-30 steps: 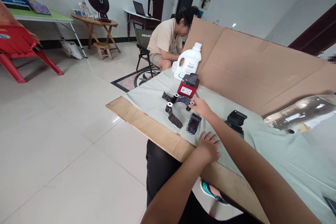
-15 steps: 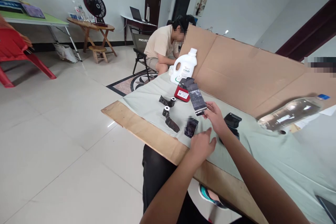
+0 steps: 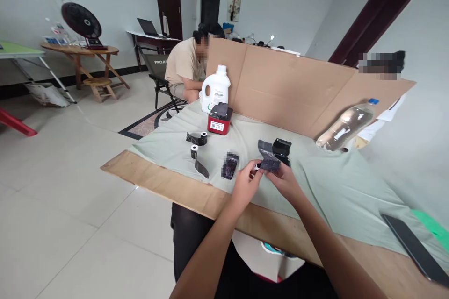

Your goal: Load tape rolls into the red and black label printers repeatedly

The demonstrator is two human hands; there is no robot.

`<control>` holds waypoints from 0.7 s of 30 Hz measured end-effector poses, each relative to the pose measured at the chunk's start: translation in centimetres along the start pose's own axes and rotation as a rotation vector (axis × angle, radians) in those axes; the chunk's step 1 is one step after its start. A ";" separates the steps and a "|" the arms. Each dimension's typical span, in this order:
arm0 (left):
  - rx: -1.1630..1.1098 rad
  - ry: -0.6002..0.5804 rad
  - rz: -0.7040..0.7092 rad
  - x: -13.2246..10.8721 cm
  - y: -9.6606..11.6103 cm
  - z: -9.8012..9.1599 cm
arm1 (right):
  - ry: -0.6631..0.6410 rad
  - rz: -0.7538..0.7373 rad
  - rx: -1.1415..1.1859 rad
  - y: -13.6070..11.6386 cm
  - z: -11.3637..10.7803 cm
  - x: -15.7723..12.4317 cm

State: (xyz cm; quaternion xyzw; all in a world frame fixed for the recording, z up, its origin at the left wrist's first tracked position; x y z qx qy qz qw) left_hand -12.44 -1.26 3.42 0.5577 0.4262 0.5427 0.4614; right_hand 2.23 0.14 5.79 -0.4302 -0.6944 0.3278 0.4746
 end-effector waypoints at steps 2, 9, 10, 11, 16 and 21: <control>0.030 -0.052 -0.005 -0.1 -0.3 1.1 | -0.031 0.018 -0.078 0.7 -1.3 -0.8; 0.276 -0.198 -0.055 -0.7 -3.0 3.9 | 0.349 -0.047 -0.482 3.9 -10.5 -0.2; 0.315 -0.211 -0.062 -0.8 -3.2 4.0 | 0.371 -0.054 -0.507 4.8 -11.6 0.4; 0.344 -0.217 -0.071 -0.9 -3.2 3.9 | 0.367 -0.063 -0.520 5.6 -12.3 1.1; 0.409 -0.228 -0.130 -1.1 -3.1 3.5 | 0.242 -0.100 -0.553 9.0 -13.0 4.5; 0.435 -0.256 -0.101 -1.3 -3.2 3.7 | 0.172 -0.100 -0.567 10.3 -11.9 6.2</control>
Point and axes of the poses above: each hand's wrist, its own x-axis towards the middle knuckle, its own z-axis out of the palm, y = z × x, the point moved 6 cm from there along x, towards the middle knuckle, and after that the axes turned 6 degrees about -z, right-handed, at the moved point
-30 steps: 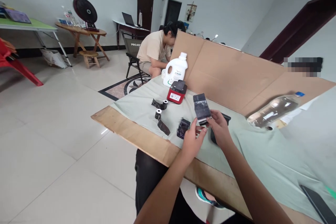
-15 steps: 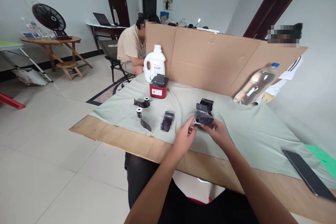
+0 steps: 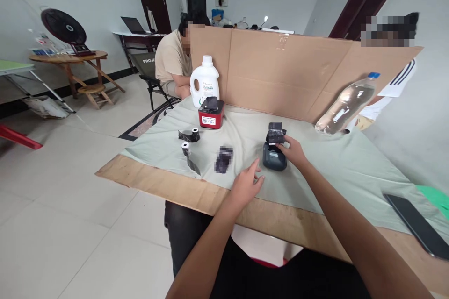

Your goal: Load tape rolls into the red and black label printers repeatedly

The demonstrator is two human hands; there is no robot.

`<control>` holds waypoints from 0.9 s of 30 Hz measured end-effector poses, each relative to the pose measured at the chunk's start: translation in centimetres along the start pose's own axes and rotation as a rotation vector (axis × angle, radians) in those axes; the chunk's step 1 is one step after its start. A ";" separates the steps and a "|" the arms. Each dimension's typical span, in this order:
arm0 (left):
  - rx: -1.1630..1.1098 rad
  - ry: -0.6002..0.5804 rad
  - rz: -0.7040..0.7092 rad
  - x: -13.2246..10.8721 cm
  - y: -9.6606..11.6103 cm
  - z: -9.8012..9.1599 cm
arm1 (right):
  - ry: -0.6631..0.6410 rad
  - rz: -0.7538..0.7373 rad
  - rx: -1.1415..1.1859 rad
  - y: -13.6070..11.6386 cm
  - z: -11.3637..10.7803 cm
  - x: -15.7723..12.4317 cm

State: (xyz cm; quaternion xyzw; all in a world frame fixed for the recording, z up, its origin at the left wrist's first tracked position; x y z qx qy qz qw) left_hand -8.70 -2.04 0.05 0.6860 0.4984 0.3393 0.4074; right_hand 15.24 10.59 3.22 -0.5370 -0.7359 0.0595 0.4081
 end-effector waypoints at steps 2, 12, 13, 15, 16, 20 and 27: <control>0.007 -0.006 0.009 -0.1 0.0 0.1 | -0.006 -0.005 0.020 -0.2 0.3 0.0; 0.016 -0.033 0.021 -0.4 0.5 -0.1 | 0.057 0.105 0.076 0.5 0.7 -1.6; 0.020 -0.034 0.023 -0.4 0.4 -0.1 | 0.042 0.128 0.059 0.8 0.8 -1.5; 0.027 -0.031 0.031 -0.3 0.2 0.0 | 0.033 0.169 0.029 1.2 0.8 -1.3; 0.032 -0.028 0.033 -0.4 0.2 0.0 | 0.033 0.183 0.025 1.3 0.7 -1.1; 0.039 -0.027 0.024 -0.5 0.4 -0.3 | 0.014 0.218 0.063 0.6 0.1 -0.8; 0.033 -0.025 0.025 -0.6 0.7 -0.6 | 0.044 0.139 0.197 -2.6 -2.0 -2.6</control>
Point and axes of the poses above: each hand's wrist, its own x-axis towards the middle knuckle, its own z-axis out of the palm, y = z × x, the point moved 6 cm from there along x, towards the middle knuckle, and after that the axes turned 6 degrees about -z, right-handed, at the moved point
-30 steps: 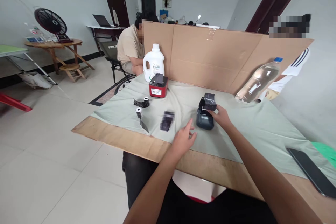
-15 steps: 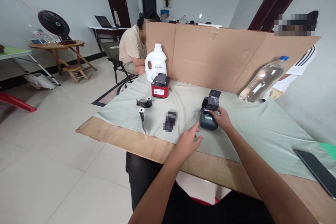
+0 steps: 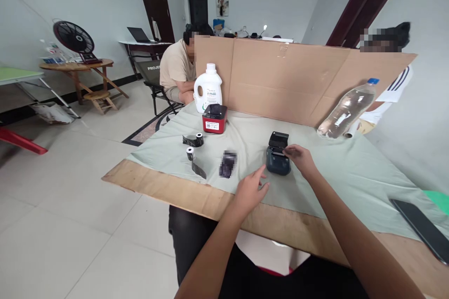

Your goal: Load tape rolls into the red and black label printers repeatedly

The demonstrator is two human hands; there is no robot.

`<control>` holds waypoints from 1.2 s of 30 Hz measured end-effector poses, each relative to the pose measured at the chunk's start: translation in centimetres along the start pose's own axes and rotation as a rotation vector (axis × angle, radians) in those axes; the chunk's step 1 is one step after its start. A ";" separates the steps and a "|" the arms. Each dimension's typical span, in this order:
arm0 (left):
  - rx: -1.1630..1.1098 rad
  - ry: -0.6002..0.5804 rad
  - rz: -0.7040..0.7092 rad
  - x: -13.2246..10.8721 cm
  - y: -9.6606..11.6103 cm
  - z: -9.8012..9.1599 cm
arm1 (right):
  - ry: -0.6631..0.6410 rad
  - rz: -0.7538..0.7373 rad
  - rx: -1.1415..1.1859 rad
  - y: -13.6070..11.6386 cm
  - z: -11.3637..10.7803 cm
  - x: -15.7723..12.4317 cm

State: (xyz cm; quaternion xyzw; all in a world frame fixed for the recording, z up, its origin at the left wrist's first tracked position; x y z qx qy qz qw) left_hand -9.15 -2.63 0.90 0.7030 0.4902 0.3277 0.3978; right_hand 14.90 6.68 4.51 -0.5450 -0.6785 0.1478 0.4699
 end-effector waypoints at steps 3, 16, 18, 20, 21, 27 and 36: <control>0.006 0.003 -0.002 0.0 0.0 0.0 | -0.100 -0.173 -0.089 -1.5 -0.4 -2.2; 0.017 -0.007 0.010 -0.2 0.4 0.1 | -0.231 -0.369 -0.277 -2.7 -2.2 -7.2; 0.017 -0.006 0.010 -0.1 0.5 0.2 | -0.139 -0.304 -0.294 -2.2 -2.9 -6.0; -0.003 -0.008 -0.002 0.2 0.6 0.4 | -0.040 -0.220 -0.310 -1.4 -3.3 -3.9; -0.022 -0.015 -0.015 0.4 0.6 0.6 | -0.009 -0.178 -0.316 -0.9 -3.2 -2.6; -0.079 -0.109 -0.150 2.1 -0.2 2.8 | -0.048 -0.058 -0.302 1.3 0.1 5.7; -0.183 -0.083 -0.198 3.7 -1.0 4.6 | -0.368 -0.231 -0.220 1.0 0.4 2.8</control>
Point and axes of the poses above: each hand's wrist, its own x-axis towards the middle knuckle, its own z-axis out of the palm, y = z × x, the point moved 6 cm from there along x, towards the middle knuckle, and after that the axes turned 6 degrees about -z, right-handed, at the moved point
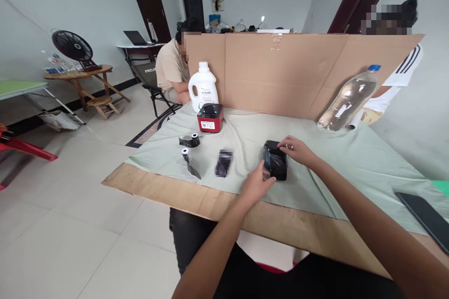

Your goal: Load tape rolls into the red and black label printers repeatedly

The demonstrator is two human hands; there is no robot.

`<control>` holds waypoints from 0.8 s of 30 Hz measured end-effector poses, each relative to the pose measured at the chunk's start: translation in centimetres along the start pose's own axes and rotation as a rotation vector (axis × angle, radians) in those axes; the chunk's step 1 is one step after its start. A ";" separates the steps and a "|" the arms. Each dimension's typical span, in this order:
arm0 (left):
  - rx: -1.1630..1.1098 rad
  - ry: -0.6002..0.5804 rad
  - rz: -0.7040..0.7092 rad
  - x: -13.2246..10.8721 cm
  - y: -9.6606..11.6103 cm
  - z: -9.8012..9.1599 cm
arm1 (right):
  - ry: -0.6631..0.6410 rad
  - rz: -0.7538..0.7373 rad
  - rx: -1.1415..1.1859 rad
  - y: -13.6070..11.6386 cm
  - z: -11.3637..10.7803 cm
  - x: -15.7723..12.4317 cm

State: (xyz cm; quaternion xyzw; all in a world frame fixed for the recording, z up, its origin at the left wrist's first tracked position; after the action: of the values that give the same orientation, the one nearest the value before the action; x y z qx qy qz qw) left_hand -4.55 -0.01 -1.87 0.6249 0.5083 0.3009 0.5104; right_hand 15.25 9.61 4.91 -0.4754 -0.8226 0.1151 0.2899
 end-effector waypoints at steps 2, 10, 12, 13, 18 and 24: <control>0.015 0.017 0.011 0.1 0.3 0.2 | -0.052 -0.018 -0.020 -0.2 0.2 -0.6; 0.245 0.033 -0.016 -1.8 0.8 0.7 | -0.258 0.302 -0.088 3.8 1.8 3.2; 0.276 0.025 -0.022 -2.2 0.7 0.6 | -0.338 0.354 -0.075 4.9 2.4 3.8; 0.289 0.025 -0.028 -2.3 0.6 0.5 | -0.351 0.369 -0.071 5.2 2.5 3.9; 0.340 0.022 -0.021 -2.7 0.5 -0.1 | -0.443 0.460 -0.114 3.7 2.3 3.2; 0.742 0.116 0.241 -3.7 1.1 1.6 | -0.285 0.565 -0.404 -4.3 4.1 1.4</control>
State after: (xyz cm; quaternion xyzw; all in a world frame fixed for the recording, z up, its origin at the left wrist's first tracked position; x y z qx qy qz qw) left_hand -3.88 -3.96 -0.80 0.8041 0.5334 0.1896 0.1813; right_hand 9.26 8.96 4.15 -0.7105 -0.6972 0.0909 0.0296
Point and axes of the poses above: each hand's wrist, its own x-axis towards the middle knuckle, its own z-axis out of the palm, y = z × x, the point moved 6 cm from there along x, towards the middle knuckle, and after that the axes turned 6 degrees about -z, right-handed, at the moved point
